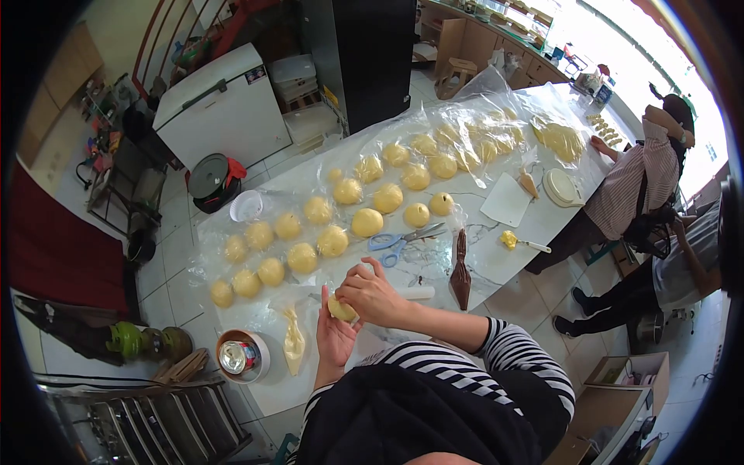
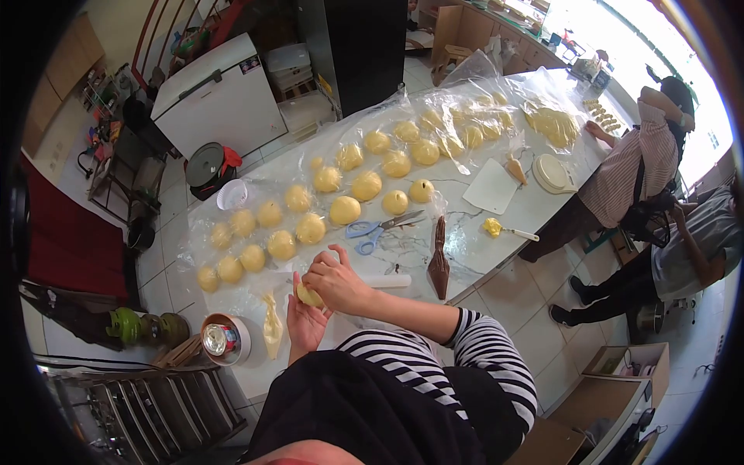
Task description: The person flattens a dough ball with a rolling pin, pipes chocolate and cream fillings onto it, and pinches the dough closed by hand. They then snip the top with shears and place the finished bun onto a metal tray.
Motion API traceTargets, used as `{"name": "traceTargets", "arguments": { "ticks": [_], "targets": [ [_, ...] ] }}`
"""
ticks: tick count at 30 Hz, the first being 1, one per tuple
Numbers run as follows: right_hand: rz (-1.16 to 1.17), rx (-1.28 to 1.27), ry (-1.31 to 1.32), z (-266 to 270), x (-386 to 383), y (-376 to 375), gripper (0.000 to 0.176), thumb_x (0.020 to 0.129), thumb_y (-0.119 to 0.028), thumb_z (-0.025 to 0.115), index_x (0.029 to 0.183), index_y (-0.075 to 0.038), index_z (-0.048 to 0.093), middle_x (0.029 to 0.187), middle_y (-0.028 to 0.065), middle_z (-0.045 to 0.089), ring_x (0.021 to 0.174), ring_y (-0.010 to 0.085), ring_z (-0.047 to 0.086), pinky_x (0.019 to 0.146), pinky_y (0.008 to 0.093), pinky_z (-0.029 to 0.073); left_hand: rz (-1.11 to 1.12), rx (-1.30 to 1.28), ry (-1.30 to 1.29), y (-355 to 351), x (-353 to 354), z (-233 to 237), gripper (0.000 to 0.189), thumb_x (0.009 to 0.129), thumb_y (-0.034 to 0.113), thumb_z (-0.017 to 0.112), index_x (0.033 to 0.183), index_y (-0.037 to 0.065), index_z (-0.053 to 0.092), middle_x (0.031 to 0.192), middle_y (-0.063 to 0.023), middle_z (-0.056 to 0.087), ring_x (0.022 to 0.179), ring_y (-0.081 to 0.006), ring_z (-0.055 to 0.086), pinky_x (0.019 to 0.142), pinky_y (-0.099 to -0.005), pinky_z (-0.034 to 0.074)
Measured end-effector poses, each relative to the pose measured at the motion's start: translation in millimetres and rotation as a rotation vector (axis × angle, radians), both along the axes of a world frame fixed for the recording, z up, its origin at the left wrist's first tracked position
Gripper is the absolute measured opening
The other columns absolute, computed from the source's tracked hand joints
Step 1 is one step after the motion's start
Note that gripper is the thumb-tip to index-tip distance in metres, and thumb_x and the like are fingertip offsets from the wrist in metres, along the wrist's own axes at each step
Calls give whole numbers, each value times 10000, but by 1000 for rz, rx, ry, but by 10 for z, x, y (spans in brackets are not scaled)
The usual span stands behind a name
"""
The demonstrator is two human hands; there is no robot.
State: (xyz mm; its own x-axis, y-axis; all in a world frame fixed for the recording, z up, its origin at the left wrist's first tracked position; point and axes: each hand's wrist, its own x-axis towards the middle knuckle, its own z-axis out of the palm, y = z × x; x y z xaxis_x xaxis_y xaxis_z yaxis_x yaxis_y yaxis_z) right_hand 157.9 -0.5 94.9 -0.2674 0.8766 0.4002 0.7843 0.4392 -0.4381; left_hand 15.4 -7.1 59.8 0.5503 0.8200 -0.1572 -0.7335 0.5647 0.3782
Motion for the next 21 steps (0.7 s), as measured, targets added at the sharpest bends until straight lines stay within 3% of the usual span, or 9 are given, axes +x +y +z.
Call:
{"name": "traceTargets", "arguments": {
  "ticks": [3,5,6,9,13,16,18,21],
  "targets": [
    [129,27,-18,77,45,21,159,722,-154,581,868,-103,619,838,-1,564,929,181,469,953,498,204,-44,-62,9,42,-91,-374,560,885,297,469,1356,170,194,1270,-76,397,1093,-197,486,910,-330,426],
    [29,53,64,93,-5,-29,147,726,-164,587,855,-102,624,822,1,568,925,183,471,952,499,203,-14,-41,14,31,-116,-513,562,880,291,479,1351,164,200,1263,-76,403,1078,-198,498,905,-329,436],
    [-72,79,147,88,-34,-53,138,730,-174,593,842,-102,629,807,3,572,920,185,473,950,501,202,16,-19,21,27,-111,-477,565,875,284,490,1347,159,206,1255,-77,409,1063,-200,510,900,-329,447],
    [-132,-73,159,-10,-54,-118,130,719,-196,612,804,-102,642,755,3,577,901,180,481,948,496,204,74,105,91,-16,-83,-349,564,865,259,514,1338,151,227,1244,-78,420,1040,-197,526,875,-310,463],
    [-163,-89,103,-35,-71,-95,86,704,-157,630,772,-105,647,692,-7,572,859,175,497,942,482,236,79,152,143,-56,-61,-360,554,868,268,507,1334,150,232,1248,-86,414,1064,-205,509,886,-319,455],
    [-79,-55,159,81,-31,-63,81,702,-149,629,764,-101,650,720,-12,577,866,175,493,942,483,239,94,79,83,-50,-49,-210,545,877,292,485,1337,149,230,1259,-94,406,1090,-209,488,899,-329,445],
    [45,34,184,158,-15,-69,68,697,-141,631,749,-102,649,742,-15,579,882,174,488,945,491,231,-2,28,-152,-22,-50,-101,531,889,313,453,1341,149,228,1275,-99,393,1125,-220,459,912,-343,434],
    [51,-16,113,185,-22,-89,68,693,-148,637,748,-110,650,765,-23,582,900,174,483,948,505,219,-13,-23,-118,26,-120,-274,520,897,314,435,1341,137,229,1274,-95,398,1118,-233,468,902,-356,443]
  ]
}}
